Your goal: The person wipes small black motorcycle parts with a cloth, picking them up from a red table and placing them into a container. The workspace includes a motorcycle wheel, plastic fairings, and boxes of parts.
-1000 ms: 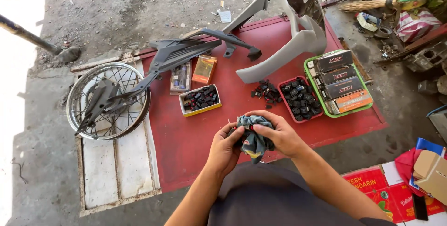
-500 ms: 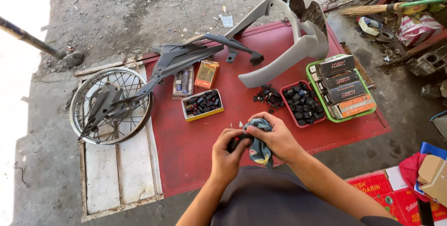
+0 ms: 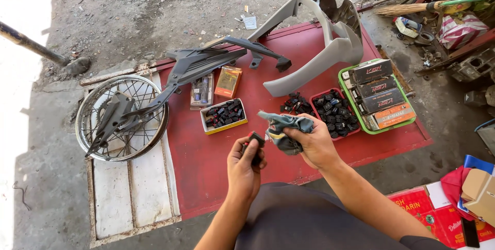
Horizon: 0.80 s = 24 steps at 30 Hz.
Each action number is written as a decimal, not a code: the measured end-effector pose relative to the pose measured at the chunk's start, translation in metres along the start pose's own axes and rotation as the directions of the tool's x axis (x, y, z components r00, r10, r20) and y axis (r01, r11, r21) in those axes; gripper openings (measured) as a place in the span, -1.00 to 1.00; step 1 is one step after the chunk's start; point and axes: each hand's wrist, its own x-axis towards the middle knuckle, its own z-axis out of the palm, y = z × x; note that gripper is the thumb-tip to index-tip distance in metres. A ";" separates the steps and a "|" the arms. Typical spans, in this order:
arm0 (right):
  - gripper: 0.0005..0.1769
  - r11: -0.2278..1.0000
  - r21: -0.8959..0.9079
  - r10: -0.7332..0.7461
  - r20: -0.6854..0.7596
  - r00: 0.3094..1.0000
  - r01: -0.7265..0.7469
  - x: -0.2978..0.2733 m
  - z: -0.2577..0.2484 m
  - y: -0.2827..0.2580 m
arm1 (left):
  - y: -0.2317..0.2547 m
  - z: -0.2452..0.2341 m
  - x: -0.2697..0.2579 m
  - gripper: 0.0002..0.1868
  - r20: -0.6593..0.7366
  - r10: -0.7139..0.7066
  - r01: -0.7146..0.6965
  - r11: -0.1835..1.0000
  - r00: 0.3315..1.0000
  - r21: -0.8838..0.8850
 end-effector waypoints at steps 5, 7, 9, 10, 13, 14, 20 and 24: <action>-0.74 0.975 -0.180 -0.133 -0.018 0.991 0.127 -0.003 0.005 -0.003 | 0.000 0.006 -0.008 -0.90 0.068 -0.008 0.004 0.998 0.998 0.064; -0.67 0.952 -0.257 -0.176 -0.011 0.984 0.167 -0.010 0.014 -0.007 | 0.000 0.003 -0.009 -0.89 0.077 0.000 -0.006 0.998 0.997 0.069; -0.59 0.939 -0.263 -0.249 -0.085 0.965 0.220 -0.018 0.027 -0.015 | -0.001 -0.001 -0.008 -0.90 0.079 0.010 -0.016 0.998 0.997 0.067; -0.59 0.940 -0.262 -0.246 -0.085 0.965 0.217 -0.013 0.017 -0.006 | -0.001 -0.001 -0.010 -0.90 0.076 0.010 -0.015 0.998 0.997 0.068; -0.63 0.986 -0.008 -0.167 -0.179 0.969 0.169 -0.003 0.000 0.007 | -0.001 0.000 -0.010 -0.89 0.085 0.021 -0.027 0.998 0.996 0.064; -0.62 0.981 -0.019 -0.194 -0.198 0.961 0.194 -0.005 0.002 0.005 | -0.001 0.000 -0.011 -0.88 0.081 0.022 -0.029 0.996 0.996 0.079; -0.39 0.985 -0.001 -0.172 0.102 0.980 0.173 -0.035 0.039 -0.030 | 0.001 0.005 -0.011 -0.87 0.073 0.093 -0.107 0.969 0.993 0.224; -0.37 0.787 -0.523 -0.120 0.392 0.912 0.328 -0.043 0.021 0.001 | 0.007 0.012 -0.023 -0.87 0.202 0.259 -0.329 0.756 0.944 0.565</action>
